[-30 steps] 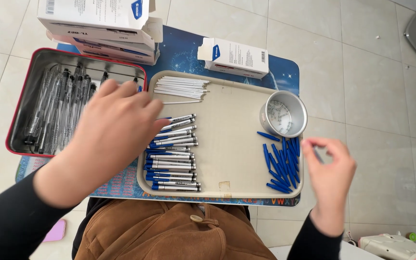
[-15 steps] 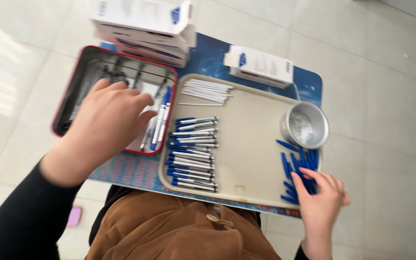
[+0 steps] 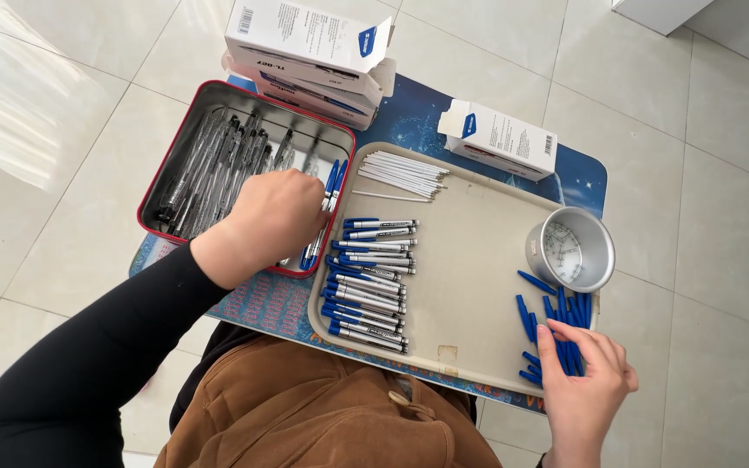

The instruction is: Manually assembling ballpoint pens by inserting ink refills into barrels and organizing them on a tray.

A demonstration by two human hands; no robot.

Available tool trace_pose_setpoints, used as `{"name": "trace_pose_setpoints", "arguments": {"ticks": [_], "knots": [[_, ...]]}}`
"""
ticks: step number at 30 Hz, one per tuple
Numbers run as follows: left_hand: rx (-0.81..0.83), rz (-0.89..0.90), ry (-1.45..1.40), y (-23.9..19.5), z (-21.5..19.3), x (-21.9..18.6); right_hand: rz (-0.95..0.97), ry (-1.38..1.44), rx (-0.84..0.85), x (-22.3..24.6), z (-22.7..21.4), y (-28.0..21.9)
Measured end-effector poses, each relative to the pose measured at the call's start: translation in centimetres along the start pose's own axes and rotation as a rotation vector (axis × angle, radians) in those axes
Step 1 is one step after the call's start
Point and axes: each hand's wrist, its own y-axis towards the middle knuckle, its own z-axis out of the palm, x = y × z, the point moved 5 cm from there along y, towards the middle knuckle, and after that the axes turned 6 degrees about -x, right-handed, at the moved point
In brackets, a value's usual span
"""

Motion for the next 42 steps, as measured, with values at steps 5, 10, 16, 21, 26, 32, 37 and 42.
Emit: {"name": "trace_pose_setpoints", "arguments": {"ticks": [5, 10, 16, 21, 26, 32, 37, 42], "knots": [[0.064, -0.05, 0.004, -0.3, 0.1, -0.1, -0.047, 0.016, 0.014, 0.8, 0.6, -0.1], [0.149, -0.088, 0.011, 0.1, 0.3, 0.6, -0.059, 0.02, 0.012, 1.9, 0.4, 0.0], [0.043, -0.075, -0.05, 0.0, 2.3, 1.9, -0.085, -0.001, 0.022, 2.9, 0.5, 0.1], [0.093, -0.096, -0.09, -0.6, 1.7, 2.0, -0.114, 0.027, 0.009, 4.2, 0.6, 0.2], [-0.257, -0.068, -0.012, -3.0, -1.8, 0.6, -0.143, 0.059, -0.015, 5.8, -0.1, 0.8], [-0.552, 0.138, -0.357, -8.2, -6.7, -9.5, 0.246, 0.999, 0.214, 8.0, 0.2, 1.6], [-0.374, 0.501, -0.506, -7.9, -2.2, -16.0, 0.556, 1.837, 0.32, 9.8, 0.8, 1.6], [-0.363, 0.556, -0.622, -8.4, -2.3, -16.8, 0.817, 1.726, 0.197, 9.7, 0.3, 2.0]]}}
